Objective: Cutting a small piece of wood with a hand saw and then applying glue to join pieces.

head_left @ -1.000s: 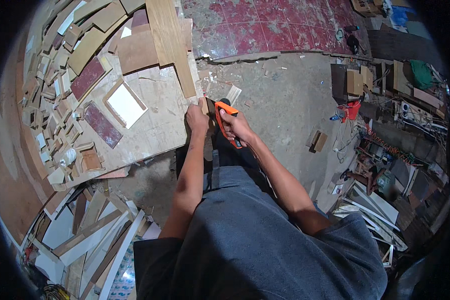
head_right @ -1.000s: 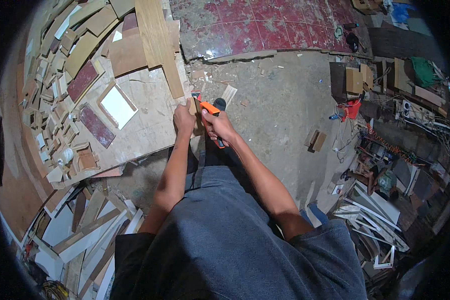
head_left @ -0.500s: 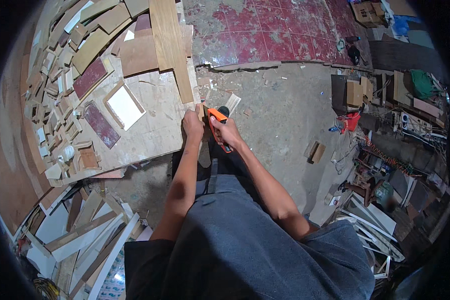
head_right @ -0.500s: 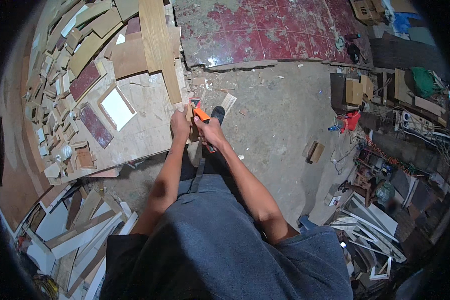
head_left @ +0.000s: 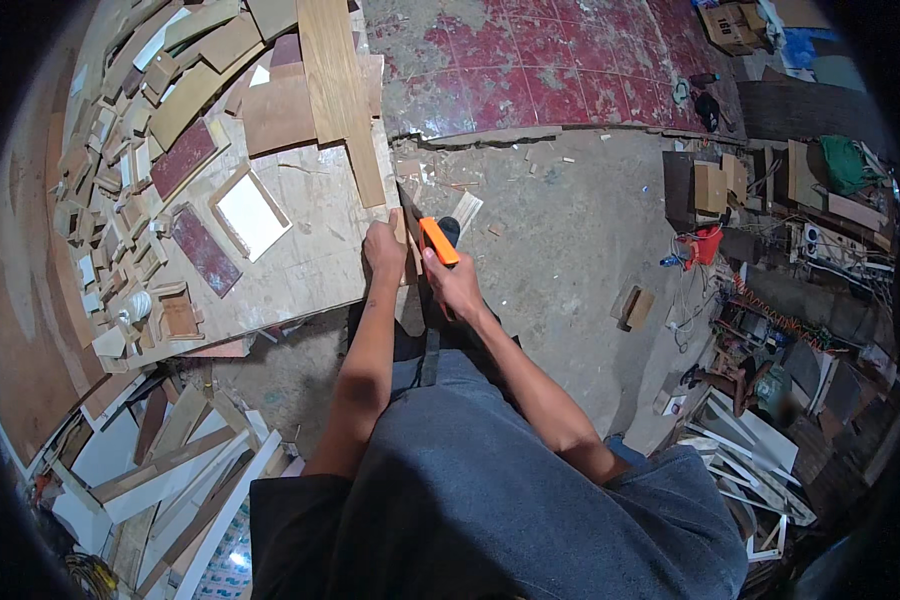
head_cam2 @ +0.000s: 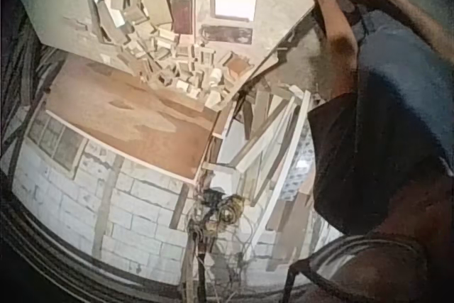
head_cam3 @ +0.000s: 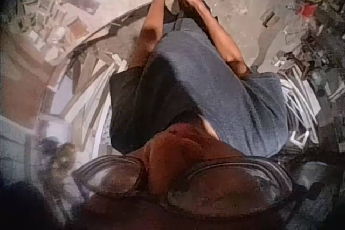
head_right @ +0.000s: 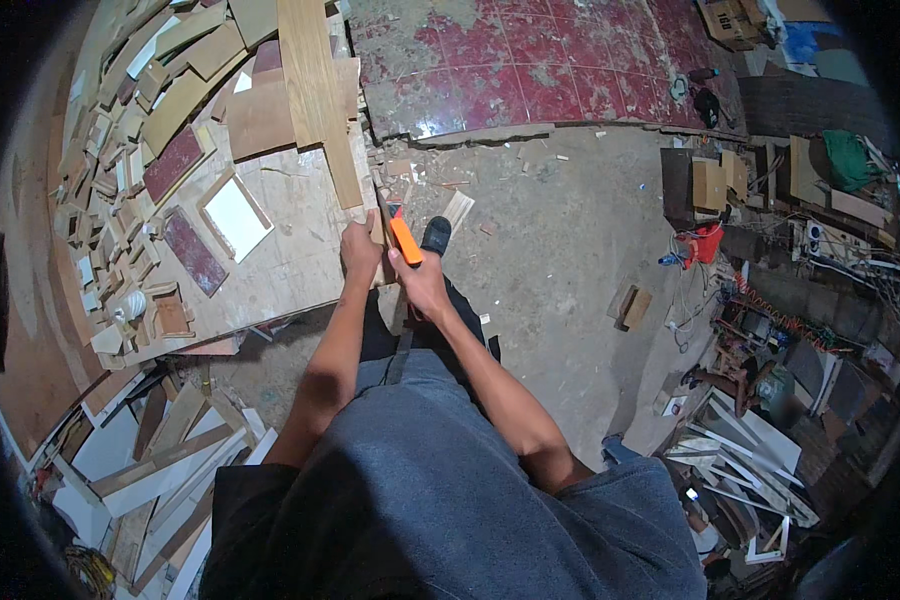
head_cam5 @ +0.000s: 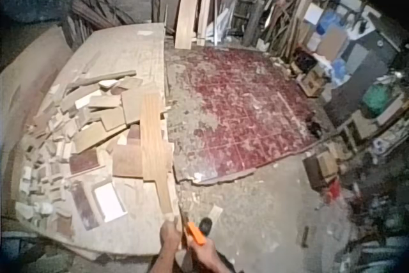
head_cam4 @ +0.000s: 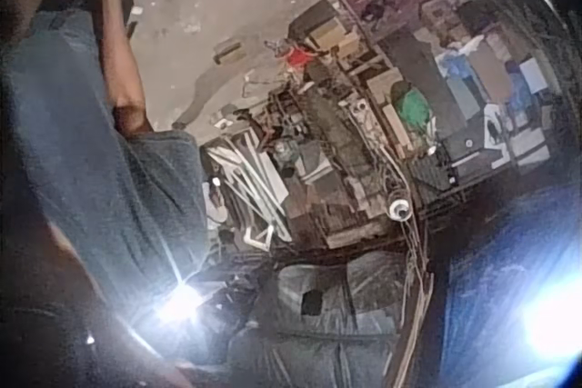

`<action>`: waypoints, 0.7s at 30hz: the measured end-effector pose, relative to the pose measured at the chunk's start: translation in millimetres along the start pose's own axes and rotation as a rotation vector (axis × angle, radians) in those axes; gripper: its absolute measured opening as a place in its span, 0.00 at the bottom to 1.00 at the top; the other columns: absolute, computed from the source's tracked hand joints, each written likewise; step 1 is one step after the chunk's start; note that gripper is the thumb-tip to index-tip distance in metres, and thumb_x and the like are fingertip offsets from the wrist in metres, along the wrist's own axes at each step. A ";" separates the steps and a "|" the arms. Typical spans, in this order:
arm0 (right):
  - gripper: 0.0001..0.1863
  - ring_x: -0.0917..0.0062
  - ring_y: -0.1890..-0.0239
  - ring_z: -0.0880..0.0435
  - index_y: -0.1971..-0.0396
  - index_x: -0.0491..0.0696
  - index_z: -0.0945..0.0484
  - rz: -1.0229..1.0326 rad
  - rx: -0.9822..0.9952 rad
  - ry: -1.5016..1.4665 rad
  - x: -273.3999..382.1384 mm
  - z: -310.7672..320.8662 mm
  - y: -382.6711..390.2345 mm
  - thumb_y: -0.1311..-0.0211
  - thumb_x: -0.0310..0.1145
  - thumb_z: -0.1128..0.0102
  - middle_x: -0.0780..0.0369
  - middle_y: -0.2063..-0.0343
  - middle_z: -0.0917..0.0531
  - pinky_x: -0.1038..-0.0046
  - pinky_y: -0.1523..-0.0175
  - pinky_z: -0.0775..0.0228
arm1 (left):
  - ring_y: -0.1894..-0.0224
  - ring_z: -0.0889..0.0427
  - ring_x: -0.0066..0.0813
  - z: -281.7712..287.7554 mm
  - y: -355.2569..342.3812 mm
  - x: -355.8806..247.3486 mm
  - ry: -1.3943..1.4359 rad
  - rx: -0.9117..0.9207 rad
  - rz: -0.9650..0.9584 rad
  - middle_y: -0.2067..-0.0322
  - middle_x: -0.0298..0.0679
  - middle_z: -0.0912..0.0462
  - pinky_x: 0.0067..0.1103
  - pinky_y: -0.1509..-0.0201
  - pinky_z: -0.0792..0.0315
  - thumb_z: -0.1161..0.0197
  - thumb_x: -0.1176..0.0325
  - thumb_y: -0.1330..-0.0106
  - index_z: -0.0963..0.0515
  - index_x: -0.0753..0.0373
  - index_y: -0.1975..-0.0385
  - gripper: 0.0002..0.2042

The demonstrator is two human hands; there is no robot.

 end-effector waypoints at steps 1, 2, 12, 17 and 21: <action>0.20 0.86 0.81 0.33 0.77 0.40 0.25 -0.038 -0.007 -0.019 7.4 -0.5 -2.1 0.34 0.42 0.39 0.69 0.85 0.28 0.76 0.76 0.41 | 0.58 0.18 0.52 -2.6 -1.9 6.2 0.018 0.004 0.026 0.65 0.51 0.22 0.37 0.57 0.23 0.28 0.74 0.49 0.28 0.41 0.39 0.34; 0.20 0.87 0.82 0.34 0.78 0.41 0.25 -0.077 -0.013 -0.037 14.7 -2.6 -4.7 0.34 0.43 0.39 0.70 0.85 0.28 0.76 0.77 0.42 | 0.58 0.18 0.52 -4.9 -4.5 11.8 0.017 -0.001 0.030 0.65 0.51 0.22 0.37 0.57 0.23 0.28 0.74 0.49 0.28 0.41 0.39 0.34; 0.21 0.85 0.89 0.36 0.80 0.47 0.31 -0.157 0.052 -0.184 30.5 9.5 -4.3 0.31 0.45 0.43 0.70 0.89 0.32 0.77 0.83 0.45 | 0.58 0.18 0.50 0.3 -2.7 5.8 -0.006 -0.013 -0.041 0.64 0.51 0.22 0.36 0.57 0.23 0.26 0.74 0.53 0.26 0.43 0.40 0.35; 0.20 0.85 0.90 0.38 0.80 0.48 0.30 -0.166 0.089 -0.153 27.0 5.1 -1.9 0.31 0.45 0.44 0.70 0.89 0.34 0.77 0.84 0.47 | 0.60 0.18 0.51 -2.1 -2.7 8.8 0.005 -0.050 -0.042 0.66 0.51 0.22 0.37 0.57 0.23 0.23 0.73 0.58 0.25 0.44 0.41 0.38; 0.22 0.84 0.90 0.35 0.82 0.50 0.34 -0.219 0.110 -0.173 30.5 7.4 -12.9 0.32 0.46 0.43 0.69 0.90 0.33 0.78 0.84 0.45 | 0.56 0.18 0.52 6.9 -0.9 2.0 0.099 0.060 0.094 0.62 0.51 0.22 0.38 0.56 0.23 0.33 0.77 0.43 0.26 0.45 0.40 0.29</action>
Point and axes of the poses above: each hand's wrist, its own y-axis away from the middle knuckle, its own z-axis out of the back of the hand, x = y × z, the point moved 1 cm from there along -y, towards the middle knuckle
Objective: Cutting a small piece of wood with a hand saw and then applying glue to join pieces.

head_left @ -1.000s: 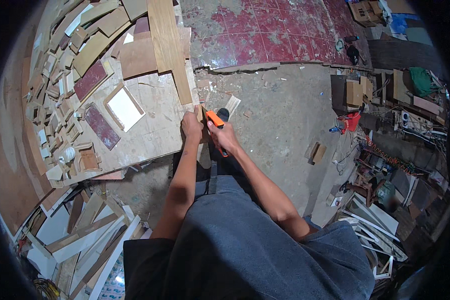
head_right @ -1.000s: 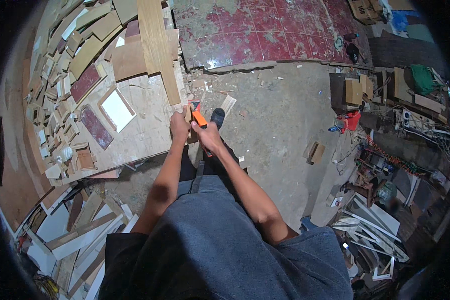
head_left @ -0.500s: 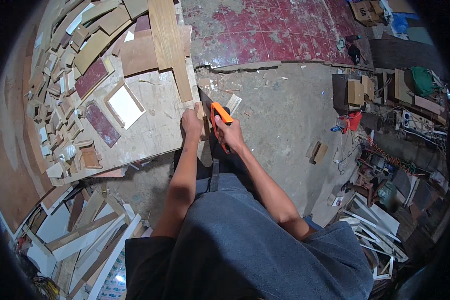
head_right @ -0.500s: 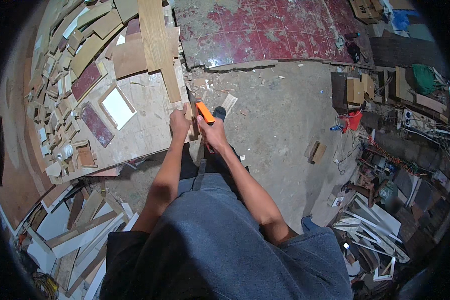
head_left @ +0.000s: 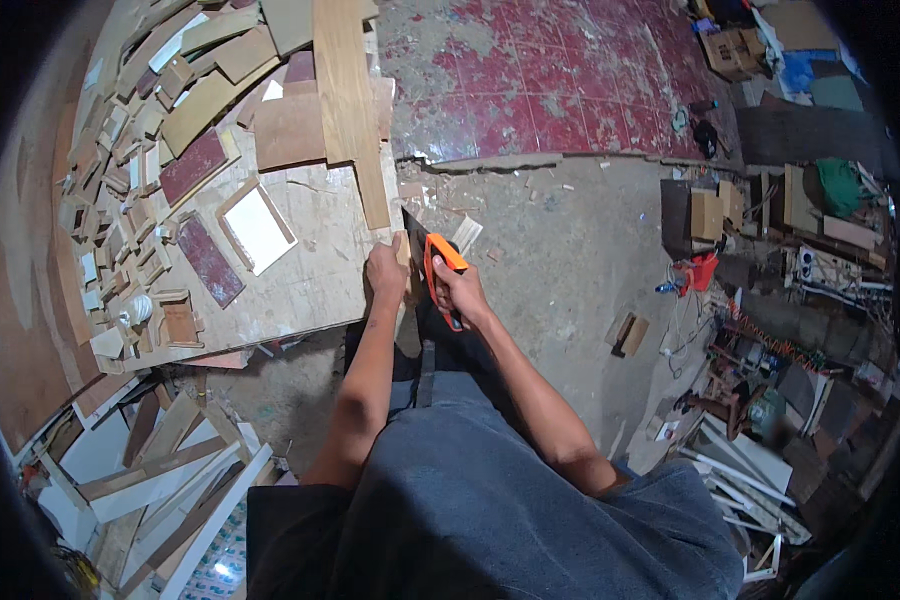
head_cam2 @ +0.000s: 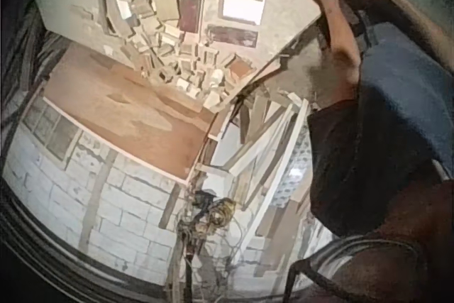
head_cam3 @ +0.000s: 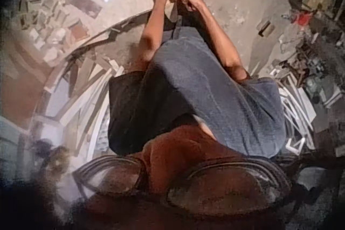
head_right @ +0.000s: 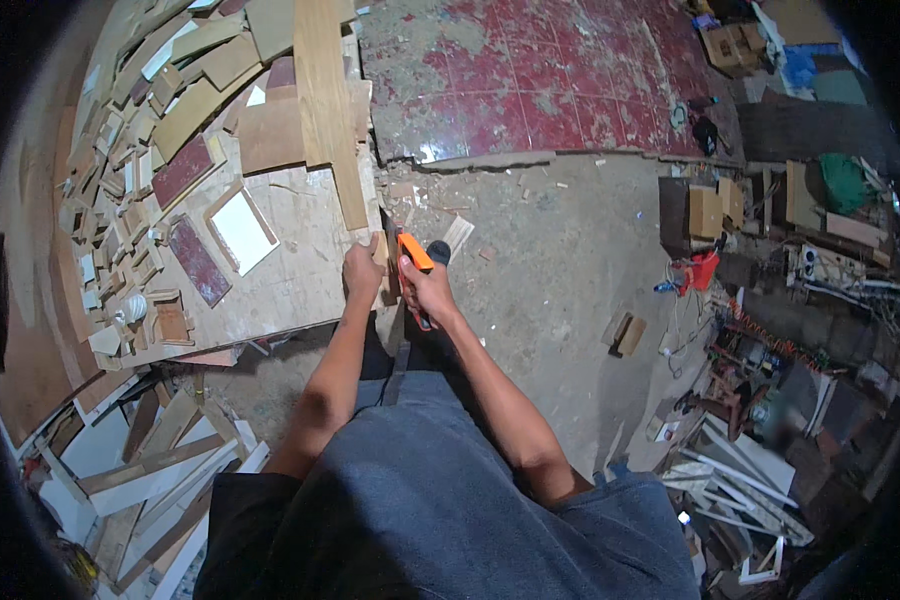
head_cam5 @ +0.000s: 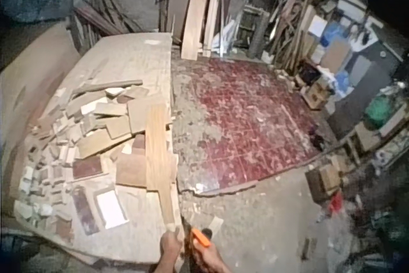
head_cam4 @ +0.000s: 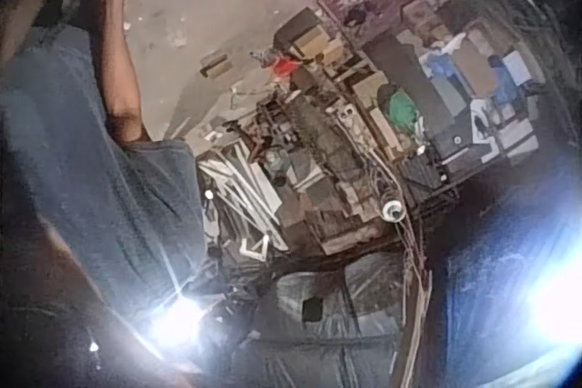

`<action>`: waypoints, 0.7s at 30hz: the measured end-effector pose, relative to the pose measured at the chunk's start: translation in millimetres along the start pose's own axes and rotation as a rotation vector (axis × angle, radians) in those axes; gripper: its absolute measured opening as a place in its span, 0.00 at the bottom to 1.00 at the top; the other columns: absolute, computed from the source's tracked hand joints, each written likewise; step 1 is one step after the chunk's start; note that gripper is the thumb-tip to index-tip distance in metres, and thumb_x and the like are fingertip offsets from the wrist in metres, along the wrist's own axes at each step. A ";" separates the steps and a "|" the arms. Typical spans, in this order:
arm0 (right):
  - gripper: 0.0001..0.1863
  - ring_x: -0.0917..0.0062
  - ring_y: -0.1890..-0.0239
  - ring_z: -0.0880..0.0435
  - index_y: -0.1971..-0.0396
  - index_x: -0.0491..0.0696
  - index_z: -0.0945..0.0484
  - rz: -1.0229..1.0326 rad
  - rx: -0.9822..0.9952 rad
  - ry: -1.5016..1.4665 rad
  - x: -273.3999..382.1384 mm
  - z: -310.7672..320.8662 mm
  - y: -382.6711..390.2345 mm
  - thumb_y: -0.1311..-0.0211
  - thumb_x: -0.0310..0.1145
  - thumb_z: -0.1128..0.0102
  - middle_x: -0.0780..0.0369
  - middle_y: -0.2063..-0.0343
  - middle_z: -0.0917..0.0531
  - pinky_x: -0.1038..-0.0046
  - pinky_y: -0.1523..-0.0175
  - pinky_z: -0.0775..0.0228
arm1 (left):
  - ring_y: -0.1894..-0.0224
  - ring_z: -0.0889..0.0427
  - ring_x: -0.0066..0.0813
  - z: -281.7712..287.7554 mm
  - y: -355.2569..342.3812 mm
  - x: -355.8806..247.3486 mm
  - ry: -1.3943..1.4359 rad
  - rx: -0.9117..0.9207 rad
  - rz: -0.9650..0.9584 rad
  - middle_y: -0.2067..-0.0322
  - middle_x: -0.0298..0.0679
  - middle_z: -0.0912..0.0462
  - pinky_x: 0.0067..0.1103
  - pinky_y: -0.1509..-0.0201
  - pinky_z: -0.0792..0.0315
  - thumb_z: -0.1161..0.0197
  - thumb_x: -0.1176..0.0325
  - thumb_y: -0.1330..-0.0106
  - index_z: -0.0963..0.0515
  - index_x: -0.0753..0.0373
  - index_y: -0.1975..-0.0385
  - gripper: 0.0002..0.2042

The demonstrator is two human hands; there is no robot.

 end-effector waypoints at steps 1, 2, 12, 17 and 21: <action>0.22 0.84 0.90 0.36 0.82 0.50 0.34 -0.022 0.021 -0.020 -0.4 -2.8 -1.4 0.32 0.46 0.42 0.69 0.90 0.33 0.78 0.84 0.46 | 0.56 0.18 0.52 1.1 -1.3 1.1 0.010 -0.016 0.006 0.62 0.51 0.22 0.38 0.56 0.23 0.33 0.77 0.43 0.26 0.45 0.40 0.29; 0.21 0.84 0.90 0.37 0.82 0.50 0.33 0.047 -0.035 0.087 -1.4 -7.7 -3.9 0.32 0.45 0.43 0.70 0.90 0.34 0.78 0.84 0.47 | 0.56 0.18 0.52 -0.3 1.2 1.8 -0.024 -0.034 -0.032 0.61 0.50 0.22 0.38 0.56 0.23 0.33 0.77 0.43 0.27 0.45 0.40 0.29; 0.20 0.84 0.91 0.37 0.81 0.50 0.33 -0.022 -0.022 0.124 -20.5 -14.8 -10.5 0.31 0.44 0.43 0.70 0.90 0.34 0.77 0.85 0.46 | 0.58 0.20 0.49 -5.8 2.1 4.7 -0.072 -0.086 -0.107 0.62 0.49 0.24 0.36 0.55 0.24 0.33 0.79 0.47 0.29 0.41 0.38 0.35; 0.20 0.84 0.91 0.38 0.81 0.50 0.33 -0.060 -0.026 0.102 -14.6 -17.4 -5.3 0.32 0.45 0.43 0.70 0.90 0.35 0.77 0.85 0.47 | 0.59 0.20 0.48 -12.3 -1.8 8.1 -0.057 -0.099 -0.131 0.63 0.48 0.24 0.35 0.55 0.24 0.34 0.80 0.48 0.28 0.43 0.38 0.35; 0.20 0.85 0.91 0.40 0.80 0.50 0.34 -0.117 -0.022 0.063 -20.2 -15.0 -8.5 0.31 0.44 0.44 0.71 0.89 0.36 0.77 0.84 0.49 | 0.59 0.20 0.47 -4.5 4.1 3.7 -0.056 -0.081 -0.102 0.64 0.47 0.24 0.36 0.57 0.23 0.34 0.78 0.46 0.28 0.43 0.39 0.33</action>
Point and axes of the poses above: each hand's wrist, its own y-axis away from the middle knuckle, its own z-axis out of the back of the hand, x = y × z, the point moved 1 cm from there along -y, towards the middle knuckle
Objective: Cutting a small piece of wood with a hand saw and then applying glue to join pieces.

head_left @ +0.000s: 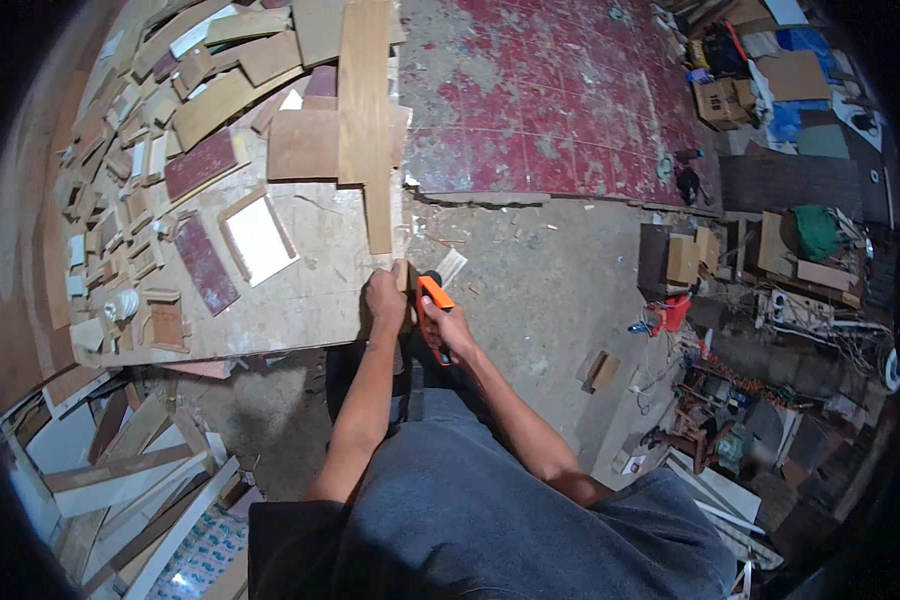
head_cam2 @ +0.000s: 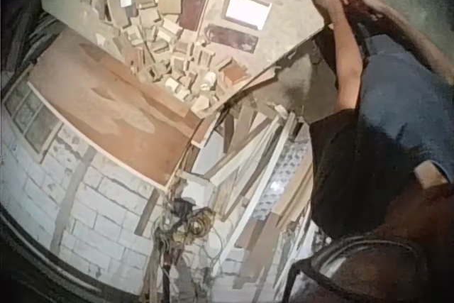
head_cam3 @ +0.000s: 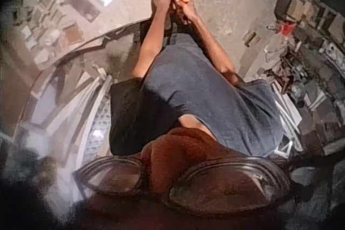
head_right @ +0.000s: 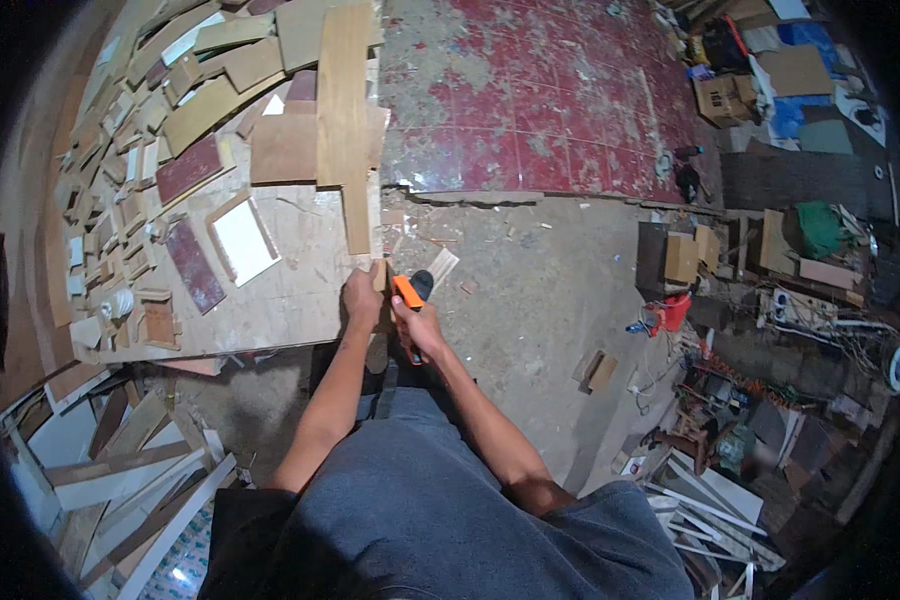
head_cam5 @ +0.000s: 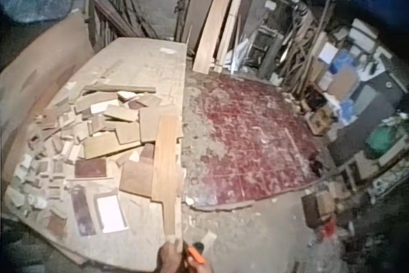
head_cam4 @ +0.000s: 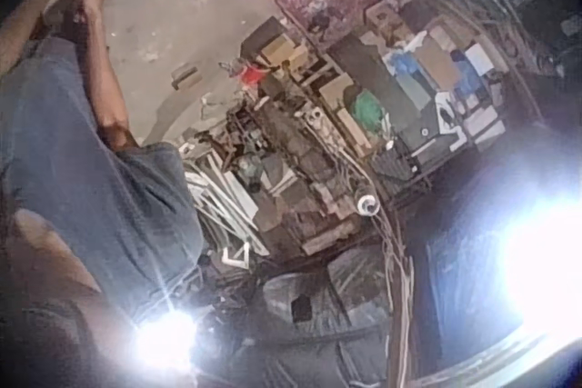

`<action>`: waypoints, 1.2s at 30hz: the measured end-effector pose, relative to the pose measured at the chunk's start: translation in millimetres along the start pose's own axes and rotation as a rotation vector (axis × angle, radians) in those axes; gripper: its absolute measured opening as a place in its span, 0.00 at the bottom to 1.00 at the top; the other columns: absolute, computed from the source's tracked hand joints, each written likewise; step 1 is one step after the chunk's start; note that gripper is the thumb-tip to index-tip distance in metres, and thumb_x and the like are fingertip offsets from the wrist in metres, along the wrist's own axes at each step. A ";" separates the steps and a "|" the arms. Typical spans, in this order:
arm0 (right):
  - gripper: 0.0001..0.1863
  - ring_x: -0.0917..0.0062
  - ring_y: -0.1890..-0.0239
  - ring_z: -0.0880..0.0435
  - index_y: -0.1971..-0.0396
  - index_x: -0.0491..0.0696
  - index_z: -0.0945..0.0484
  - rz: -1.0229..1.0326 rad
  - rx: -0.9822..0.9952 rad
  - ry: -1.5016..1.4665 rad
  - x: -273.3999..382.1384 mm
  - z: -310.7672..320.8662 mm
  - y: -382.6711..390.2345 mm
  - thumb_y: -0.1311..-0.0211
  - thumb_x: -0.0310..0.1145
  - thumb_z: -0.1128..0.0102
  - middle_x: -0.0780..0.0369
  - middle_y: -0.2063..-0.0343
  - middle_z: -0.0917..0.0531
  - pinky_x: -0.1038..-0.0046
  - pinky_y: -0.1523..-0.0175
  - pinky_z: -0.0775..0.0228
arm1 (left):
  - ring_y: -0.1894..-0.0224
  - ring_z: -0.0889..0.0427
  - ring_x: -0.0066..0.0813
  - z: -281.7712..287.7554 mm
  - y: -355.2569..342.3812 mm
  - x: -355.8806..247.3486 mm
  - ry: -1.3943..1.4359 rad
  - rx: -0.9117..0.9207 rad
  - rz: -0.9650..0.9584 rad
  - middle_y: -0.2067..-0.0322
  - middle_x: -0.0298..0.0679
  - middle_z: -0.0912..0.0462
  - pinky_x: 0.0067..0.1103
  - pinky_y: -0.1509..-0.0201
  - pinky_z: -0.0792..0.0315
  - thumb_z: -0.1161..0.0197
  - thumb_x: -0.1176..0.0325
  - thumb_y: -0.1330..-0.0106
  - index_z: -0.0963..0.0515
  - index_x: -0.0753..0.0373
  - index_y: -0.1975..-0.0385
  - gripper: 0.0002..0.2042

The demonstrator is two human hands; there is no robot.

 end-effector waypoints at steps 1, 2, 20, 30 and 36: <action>0.19 0.85 0.91 0.40 0.80 0.50 0.34 0.024 0.007 0.015 -1.0 -2.4 -0.4 0.32 0.44 0.43 0.71 0.89 0.36 0.77 0.85 0.49 | 0.60 0.19 0.48 4.1 0.2 2.9 0.028 -0.013 -0.002 0.63 0.47 0.24 0.36 0.57 0.23 0.33 0.78 0.46 0.28 0.43 0.39 0.33; 0.19 0.85 0.91 0.40 0.80 0.50 0.34 0.047 0.016 0.030 -1.9 -3.5 -0.2 0.32 0.44 0.43 0.71 0.90 0.36 0.77 0.85 0.49 | 0.59 0.19 0.48 5.5 0.4 2.4 0.026 0.015 0.028 0.63 0.48 0.24 0.36 0.57 0.23 0.32 0.78 0.46 0.28 0.43 0.39 0.33; 0.21 0.84 0.92 0.39 0.81 0.49 0.32 0.021 0.006 0.004 3.0 2.3 -4.9 0.31 0.45 0.44 0.69 0.90 0.35 0.76 0.85 0.48 | 0.56 0.18 0.48 7.6 5.6 -9.7 -0.159 0.130 -0.064 0.53 0.50 0.28 0.34 0.57 0.20 0.31 0.79 0.46 0.39 0.52 0.34 0.38; 0.20 0.85 0.92 0.38 0.80 0.49 0.31 0.065 0.007 0.004 11.7 2.8 -2.5 0.31 0.45 0.44 0.70 0.91 0.35 0.77 0.86 0.47 | 0.56 0.18 0.48 11.8 4.0 -11.9 -0.106 0.100 -0.049 0.53 0.51 0.27 0.34 0.56 0.20 0.32 0.80 0.46 0.41 0.54 0.32 0.40; 0.20 0.84 0.92 0.39 0.80 0.49 0.32 0.061 0.052 -0.012 15.5 -0.3 -6.3 0.31 0.46 0.44 0.70 0.90 0.35 0.78 0.86 0.47 | 0.56 0.18 0.49 4.5 -1.3 -6.9 -0.125 0.051 -0.034 0.55 0.52 0.26 0.34 0.56 0.21 0.36 0.81 0.43 0.42 0.57 0.32 0.37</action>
Point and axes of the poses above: each hand's wrist, its own y-axis away from the middle knuckle, its own z-axis out of the back of the hand, x = y × z, the point moved 1 cm from there along -y, towards the middle knuckle
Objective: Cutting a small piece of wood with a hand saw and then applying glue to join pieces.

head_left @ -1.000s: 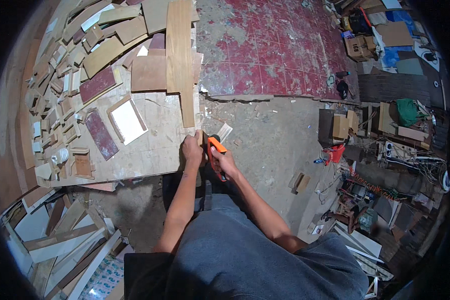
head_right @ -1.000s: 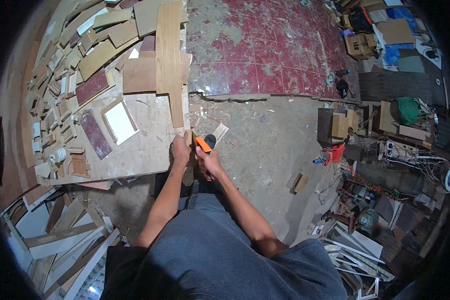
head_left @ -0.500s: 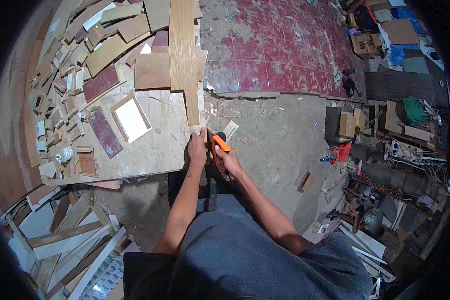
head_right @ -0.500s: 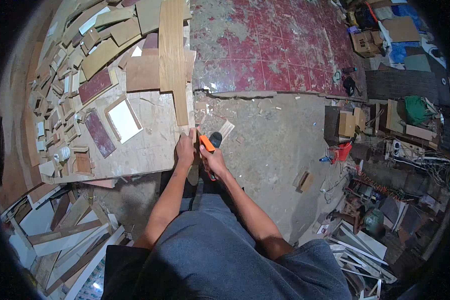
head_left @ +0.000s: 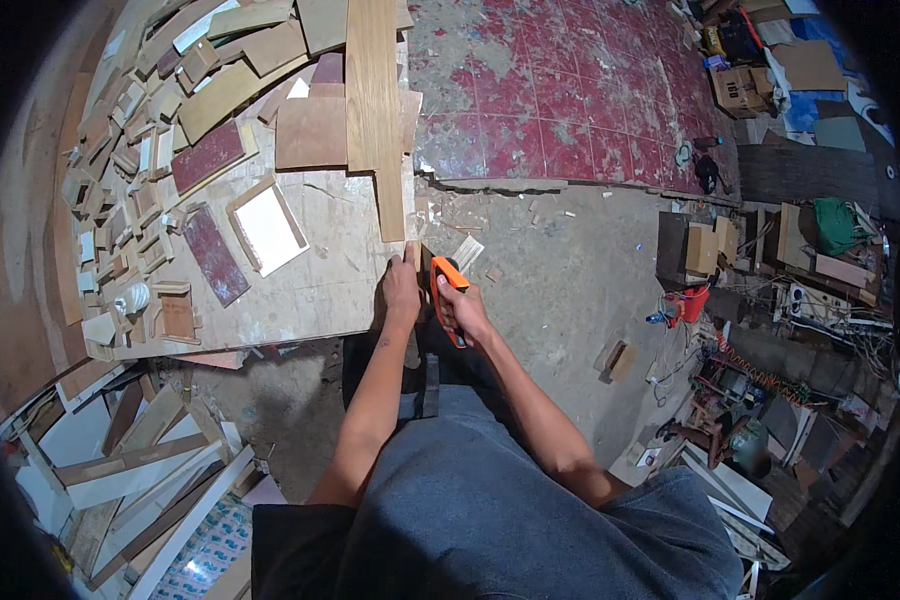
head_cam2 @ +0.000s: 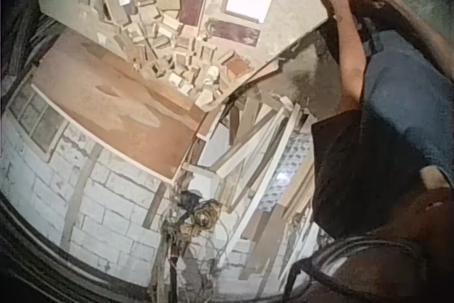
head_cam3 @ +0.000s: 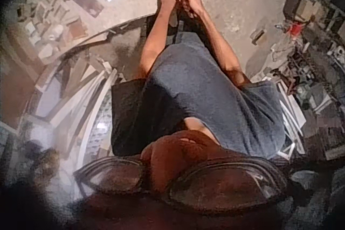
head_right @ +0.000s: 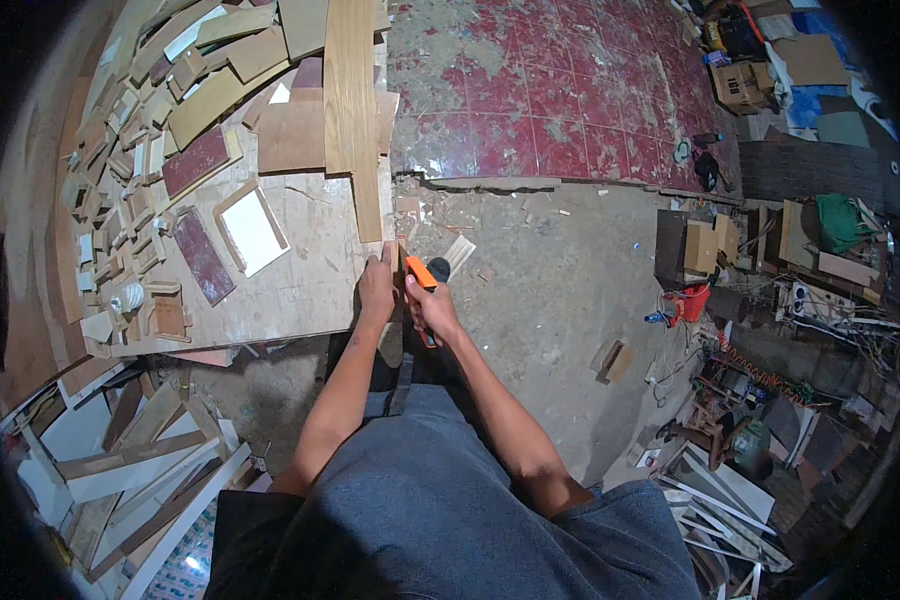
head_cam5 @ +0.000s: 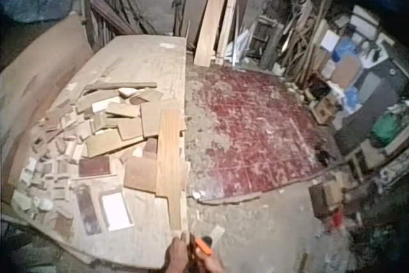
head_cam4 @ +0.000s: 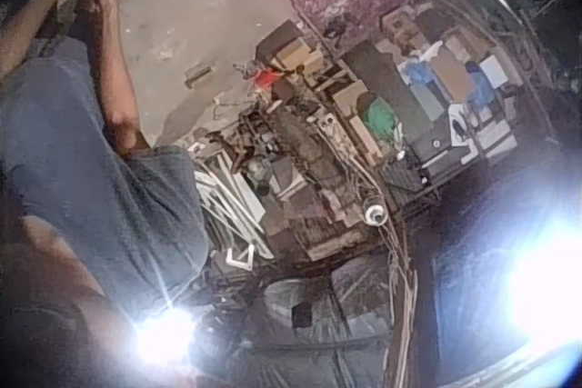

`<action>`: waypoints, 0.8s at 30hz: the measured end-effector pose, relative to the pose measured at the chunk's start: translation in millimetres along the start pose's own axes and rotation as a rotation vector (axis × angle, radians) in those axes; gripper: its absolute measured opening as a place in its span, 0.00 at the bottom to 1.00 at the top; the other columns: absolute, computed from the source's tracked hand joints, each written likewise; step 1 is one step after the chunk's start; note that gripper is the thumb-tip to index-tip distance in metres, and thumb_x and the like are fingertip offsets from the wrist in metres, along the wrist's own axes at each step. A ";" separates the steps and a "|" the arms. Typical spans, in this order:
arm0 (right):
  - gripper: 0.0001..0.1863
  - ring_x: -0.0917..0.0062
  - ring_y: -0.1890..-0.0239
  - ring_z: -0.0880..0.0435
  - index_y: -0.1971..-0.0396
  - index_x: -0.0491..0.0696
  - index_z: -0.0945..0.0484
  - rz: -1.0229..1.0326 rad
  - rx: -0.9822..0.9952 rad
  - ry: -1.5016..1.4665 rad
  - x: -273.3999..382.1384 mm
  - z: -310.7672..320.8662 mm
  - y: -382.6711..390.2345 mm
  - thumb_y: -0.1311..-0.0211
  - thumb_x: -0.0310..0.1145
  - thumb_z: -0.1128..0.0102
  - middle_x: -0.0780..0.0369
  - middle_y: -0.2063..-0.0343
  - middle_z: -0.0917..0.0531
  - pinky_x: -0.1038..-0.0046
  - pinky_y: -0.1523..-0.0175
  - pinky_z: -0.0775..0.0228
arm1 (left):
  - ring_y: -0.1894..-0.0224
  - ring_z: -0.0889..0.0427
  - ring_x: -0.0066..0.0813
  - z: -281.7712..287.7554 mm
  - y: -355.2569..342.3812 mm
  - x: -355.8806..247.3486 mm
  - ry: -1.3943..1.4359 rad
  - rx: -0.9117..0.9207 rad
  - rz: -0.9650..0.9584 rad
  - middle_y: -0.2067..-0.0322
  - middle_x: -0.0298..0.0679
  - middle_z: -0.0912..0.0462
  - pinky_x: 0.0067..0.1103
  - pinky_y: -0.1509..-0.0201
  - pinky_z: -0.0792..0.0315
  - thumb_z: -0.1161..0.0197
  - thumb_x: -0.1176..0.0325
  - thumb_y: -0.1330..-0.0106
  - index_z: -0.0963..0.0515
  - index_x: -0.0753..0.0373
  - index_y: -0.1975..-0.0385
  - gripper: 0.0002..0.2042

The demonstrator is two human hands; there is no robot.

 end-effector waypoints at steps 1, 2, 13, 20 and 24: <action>0.20 0.84 0.92 0.39 0.80 0.49 0.32 0.004 -0.002 0.011 -0.9 0.0 -0.4 0.31 0.46 0.44 0.70 0.90 0.35 0.78 0.86 0.47 | 0.56 0.18 0.49 0.3 -0.3 -0.8 -0.003 0.007 -0.010 0.54 0.52 0.26 0.35 0.56 0.21 0.37 0.81 0.42 0.41 0.58 0.32 0.35; 0.21 0.84 0.92 0.39 0.80 0.50 0.32 0.007 -0.004 0.022 -1.6 0.0 -0.8 0.31 0.47 0.44 0.70 0.90 0.35 0.78 0.86 0.47 | 0.55 0.18 0.50 0.9 -0.1 -1.2 -0.007 0.014 -0.019 0.54 0.53 0.27 0.35 0.56 0.21 0.39 0.80 0.41 0.41 0.58 0.32 0.34; 0.19 0.84 0.91 0.41 0.78 0.50 0.34 -0.053 0.018 -0.015 1.7 3.9 -3.1 0.30 0.46 0.46 0.69 0.90 0.36 0.77 0.85 0.49 | 0.55 0.19 0.51 12.4 3.6 -1.5 0.025 0.056 -0.038 0.54 0.52 0.27 0.36 0.56 0.22 0.39 0.82 0.42 0.41 0.58 0.32 0.36; 0.17 0.84 0.92 0.41 0.76 0.51 0.34 -0.102 0.055 -0.099 7.8 1.6 -8.1 0.30 0.45 0.46 0.70 0.90 0.37 0.77 0.86 0.48 | 0.55 0.20 0.52 1.0 -1.6 2.6 0.020 0.007 -0.039 0.56 0.53 0.27 0.37 0.54 0.23 0.37 0.80 0.43 0.42 0.56 0.31 0.37; 0.17 0.85 0.92 0.42 0.75 0.51 0.34 -0.086 0.070 -0.096 10.1 18.4 -17.1 0.30 0.45 0.46 0.71 0.90 0.38 0.78 0.87 0.49 | 0.54 0.20 0.51 -0.3 -2.4 0.0 -0.010 0.040 -0.046 0.55 0.52 0.27 0.37 0.53 0.23 0.35 0.79 0.45 0.41 0.57 0.32 0.38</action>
Point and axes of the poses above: each hand's wrist, its own y-axis away from the middle knuckle, its own z-axis out of the back of the hand, x = y × z, the point moved 1 cm from there along -y, towards the middle knuckle
